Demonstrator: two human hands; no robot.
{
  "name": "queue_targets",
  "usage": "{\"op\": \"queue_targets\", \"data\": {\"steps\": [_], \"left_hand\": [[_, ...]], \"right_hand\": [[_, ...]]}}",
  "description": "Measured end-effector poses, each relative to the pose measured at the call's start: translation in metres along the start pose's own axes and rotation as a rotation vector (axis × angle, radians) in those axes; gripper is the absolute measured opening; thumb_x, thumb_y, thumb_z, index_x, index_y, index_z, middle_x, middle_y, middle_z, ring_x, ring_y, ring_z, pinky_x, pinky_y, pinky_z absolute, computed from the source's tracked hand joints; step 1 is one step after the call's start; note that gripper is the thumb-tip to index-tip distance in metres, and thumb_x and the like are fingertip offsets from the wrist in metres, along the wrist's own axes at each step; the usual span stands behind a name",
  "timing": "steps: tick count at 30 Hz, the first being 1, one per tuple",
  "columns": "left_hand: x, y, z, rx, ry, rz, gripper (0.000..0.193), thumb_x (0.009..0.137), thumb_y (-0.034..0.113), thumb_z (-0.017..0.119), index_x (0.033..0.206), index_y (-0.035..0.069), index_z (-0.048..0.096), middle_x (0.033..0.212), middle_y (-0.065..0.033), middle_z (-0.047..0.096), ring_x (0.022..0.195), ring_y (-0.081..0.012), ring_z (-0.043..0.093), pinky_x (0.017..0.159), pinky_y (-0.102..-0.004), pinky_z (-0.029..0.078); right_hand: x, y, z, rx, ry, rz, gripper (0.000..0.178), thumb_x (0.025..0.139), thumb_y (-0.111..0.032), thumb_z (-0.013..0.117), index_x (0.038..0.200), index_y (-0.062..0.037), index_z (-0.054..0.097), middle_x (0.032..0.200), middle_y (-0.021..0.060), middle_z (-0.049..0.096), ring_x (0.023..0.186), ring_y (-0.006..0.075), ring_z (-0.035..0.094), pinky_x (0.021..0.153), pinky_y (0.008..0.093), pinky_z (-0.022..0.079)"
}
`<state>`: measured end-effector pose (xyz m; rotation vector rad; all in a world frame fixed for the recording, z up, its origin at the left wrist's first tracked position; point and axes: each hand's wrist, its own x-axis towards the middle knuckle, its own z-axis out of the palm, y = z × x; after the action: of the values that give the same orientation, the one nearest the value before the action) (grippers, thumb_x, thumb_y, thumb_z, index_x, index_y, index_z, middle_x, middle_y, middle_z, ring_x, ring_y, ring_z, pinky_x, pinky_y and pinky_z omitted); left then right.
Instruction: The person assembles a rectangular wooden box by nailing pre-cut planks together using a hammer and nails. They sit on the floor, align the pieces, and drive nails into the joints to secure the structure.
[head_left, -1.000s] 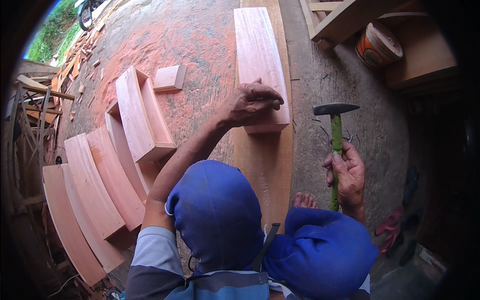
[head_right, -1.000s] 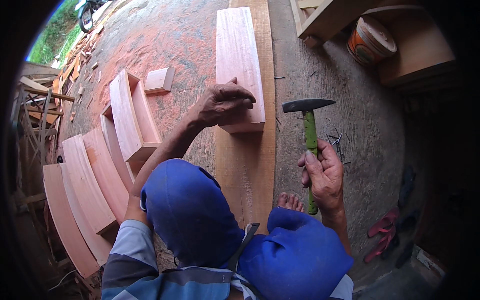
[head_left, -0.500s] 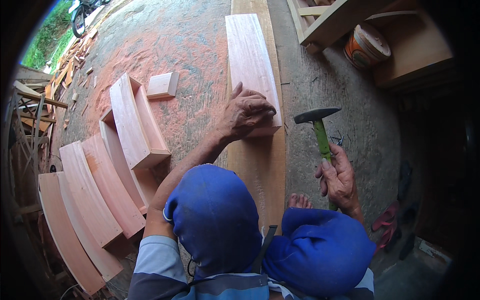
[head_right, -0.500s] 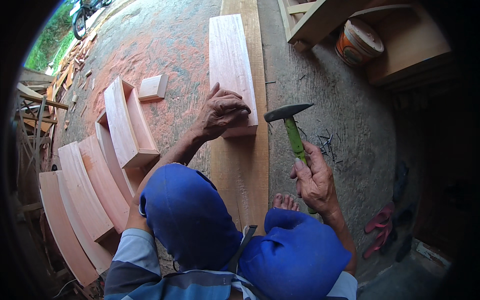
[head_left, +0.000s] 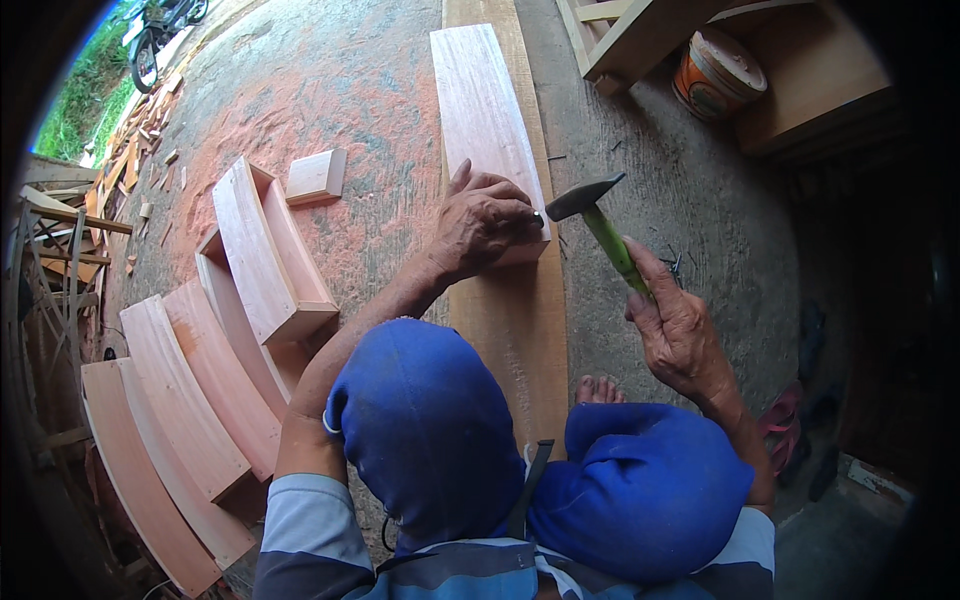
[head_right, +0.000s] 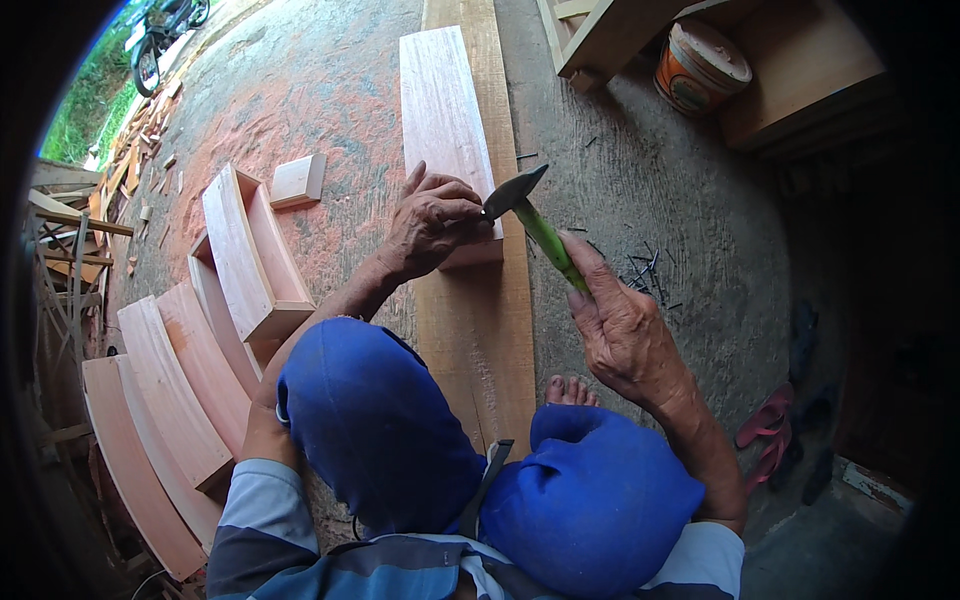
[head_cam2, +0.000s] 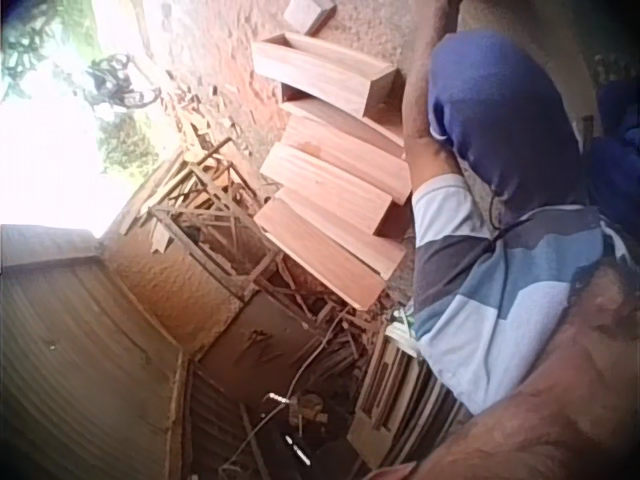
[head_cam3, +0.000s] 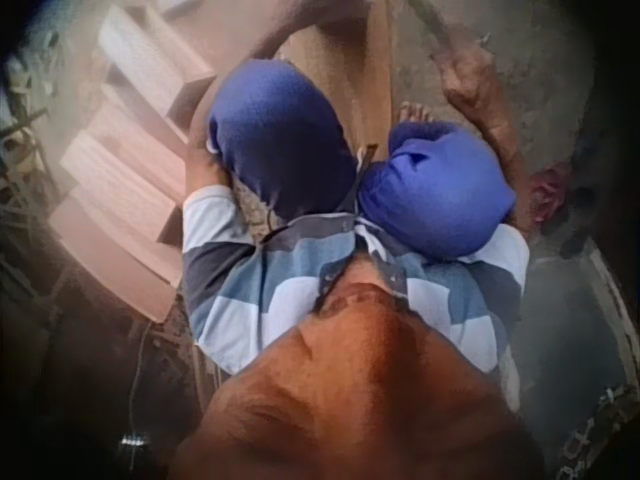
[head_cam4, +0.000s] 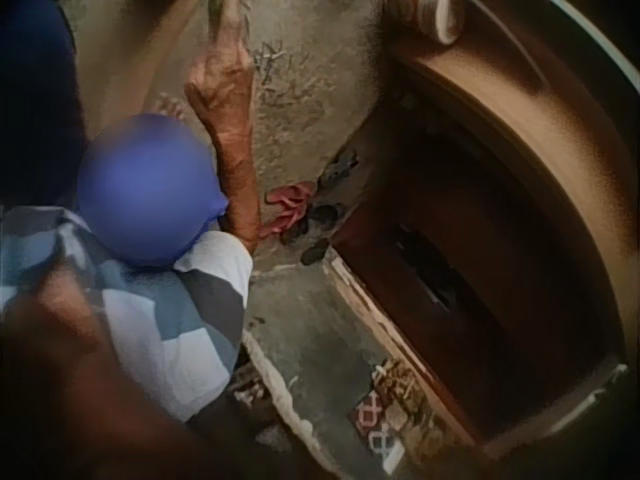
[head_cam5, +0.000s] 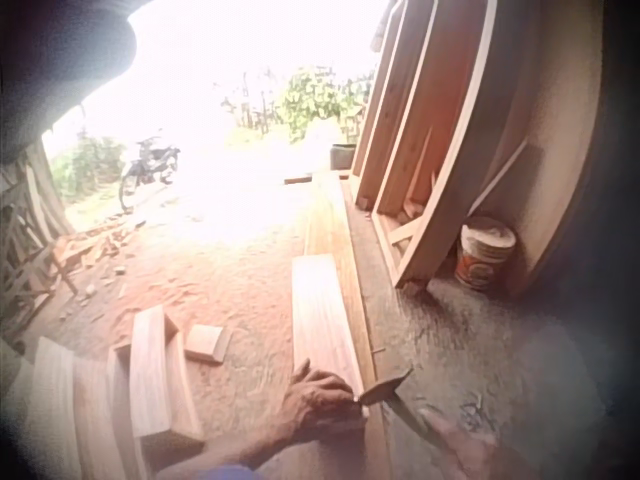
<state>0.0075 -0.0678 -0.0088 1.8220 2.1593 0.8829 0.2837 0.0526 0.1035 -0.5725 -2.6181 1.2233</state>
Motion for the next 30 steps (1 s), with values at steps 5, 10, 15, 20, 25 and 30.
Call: {"op": "queue_targets", "data": {"steps": [5, 10, 15, 20, 25, 30], "left_hand": [[-0.002, -0.005, 0.0, -0.037, 0.002, -0.037, 0.021, 0.09, 0.04, 0.077, 0.103, 0.023, 0.08, 0.112, 0.0065, 0.07, 0.127, -0.0178, 0.056, 0.126, -0.0562, 0.012], [0.001, 0.0, 0.0, -0.039, -0.004, -0.036, 0.022, 0.09, 0.041, 0.077, 0.102, 0.023, 0.081, 0.112, 0.0067, 0.071, 0.126, -0.0177, 0.056, 0.126, -0.0553, 0.013], [-0.002, -0.003, 0.003, -0.014, 0.04, -0.009, 0.022, 0.089, 0.04, 0.078, 0.102, 0.023, 0.081, 0.112, 0.0069, 0.071, 0.125, -0.017, 0.057, 0.126, -0.0551, 0.015], [0.001, 0.003, 0.002, 0.022, 0.01, -0.006, 0.02, 0.089, 0.038, 0.078, 0.104, 0.024, 0.08, 0.111, 0.0067, 0.07, 0.126, -0.0165, 0.057, 0.126, -0.0557, 0.016], [-0.004, -0.003, 0.003, 0.044, 0.049, 0.022, 0.018, 0.089, 0.037, 0.078, 0.103, 0.025, 0.08, 0.109, 0.0065, 0.07, 0.125, -0.0168, 0.056, 0.125, -0.0568, 0.016], [0.0, 0.003, 0.005, 0.011, 0.039, 0.013, 0.016, 0.089, 0.036, 0.078, 0.099, 0.025, 0.08, 0.106, 0.007, 0.07, 0.124, -0.018, 0.057, 0.125, -0.0576, 0.016]], "right_hand": [[0.012, -0.002, -0.002, -0.115, -0.041, -0.054, 0.054, 0.103, -0.007, 0.055, 0.155, -0.0078, 0.043, 0.114, 0.0284, 0.069, 0.105, 0.042, 0.071, 0.083, 0.0467, 0.058], [0.021, 0.007, -0.002, -0.252, -0.032, -0.12, 0.057, 0.103, -0.007, 0.055, 0.158, -0.0103, 0.04, 0.092, 0.0219, 0.068, 0.079, 0.0368, 0.07, 0.072, 0.047, 0.056], [0.026, -0.006, -0.006, -0.251, 0.064, -0.186, 0.059, 0.102, -0.007, 0.056, 0.159, -0.0131, 0.04, 0.083, 0.0181, 0.065, 0.067, 0.0315, 0.066, 0.065, 0.0472, 0.055], [0.029, -0.001, -0.011, -0.485, -0.123, -0.076, 0.059, 0.101, -0.005, 0.057, 0.158, -0.0145, 0.043, 0.084, 0.0184, 0.065, 0.067, 0.0299, 0.066, 0.065, 0.0447, 0.055], [0.03, -0.01, -0.01, -0.284, 0.148, -0.306, 0.06, 0.101, -0.007, 0.057, 0.159, -0.0163, 0.042, 0.074, 0.0156, 0.061, 0.062, 0.0288, 0.063, 0.062, 0.0457, 0.054], [0.033, 0.005, -0.005, -0.473, -0.135, -0.137, 0.062, 0.1, -0.003, 0.057, 0.159, -0.0159, 0.041, 0.073, 0.0165, 0.06, 0.061, 0.0294, 0.063, 0.061, 0.045, 0.053]]}}
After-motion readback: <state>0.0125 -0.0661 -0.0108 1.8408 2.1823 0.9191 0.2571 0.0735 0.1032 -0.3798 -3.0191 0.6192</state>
